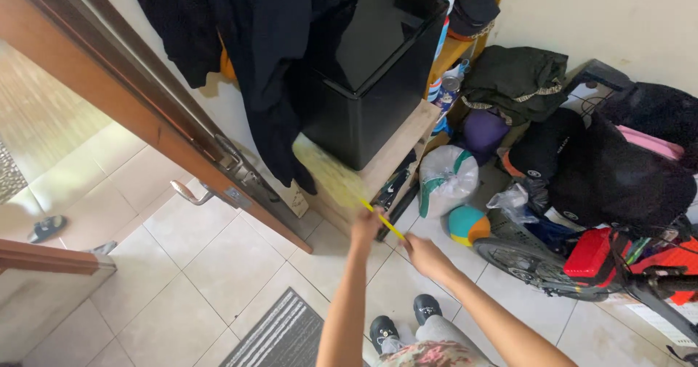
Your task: Dusting off table, boxes, shelves, and small computer equipment with a feather duster.
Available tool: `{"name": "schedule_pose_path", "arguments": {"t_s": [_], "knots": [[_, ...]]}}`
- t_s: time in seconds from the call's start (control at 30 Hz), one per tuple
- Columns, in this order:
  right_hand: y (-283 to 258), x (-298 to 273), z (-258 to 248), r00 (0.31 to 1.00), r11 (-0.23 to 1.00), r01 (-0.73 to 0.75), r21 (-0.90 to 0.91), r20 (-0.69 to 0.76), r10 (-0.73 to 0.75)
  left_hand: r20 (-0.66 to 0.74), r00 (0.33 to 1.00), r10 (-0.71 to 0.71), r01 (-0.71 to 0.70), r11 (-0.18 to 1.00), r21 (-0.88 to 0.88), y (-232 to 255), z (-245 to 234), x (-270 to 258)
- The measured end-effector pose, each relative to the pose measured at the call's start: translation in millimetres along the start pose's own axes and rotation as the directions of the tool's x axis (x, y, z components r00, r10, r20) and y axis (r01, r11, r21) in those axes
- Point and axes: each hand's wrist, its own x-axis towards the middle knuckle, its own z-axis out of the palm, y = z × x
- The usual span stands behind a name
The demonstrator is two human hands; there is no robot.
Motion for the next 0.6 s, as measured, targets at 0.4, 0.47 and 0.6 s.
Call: {"name": "schedule_pose_path", "arguments": {"t_s": [0.4,0.47,0.6], "knots": [[54.1,-67.7,12.8,0.996,0.995,-0.061,0.073,0.064,0.057,0.122,0.960,0.250,-0.210,0.939,-0.273,-85.0,61.6,-22.3],[64.7,-75.8,11.2,0.995,0.993,-0.085,0.084,0.060,0.081,0.148,0.970,0.192,-0.143,0.946,-0.290,-84.8,71.3,-31.1],[22.2,-40.8,-15.1,0.990,0.989,-0.133,-0.062,0.046,0.136,0.060,0.949,0.310,-0.312,0.950,0.025,-56.0,46.9,10.5]]}}
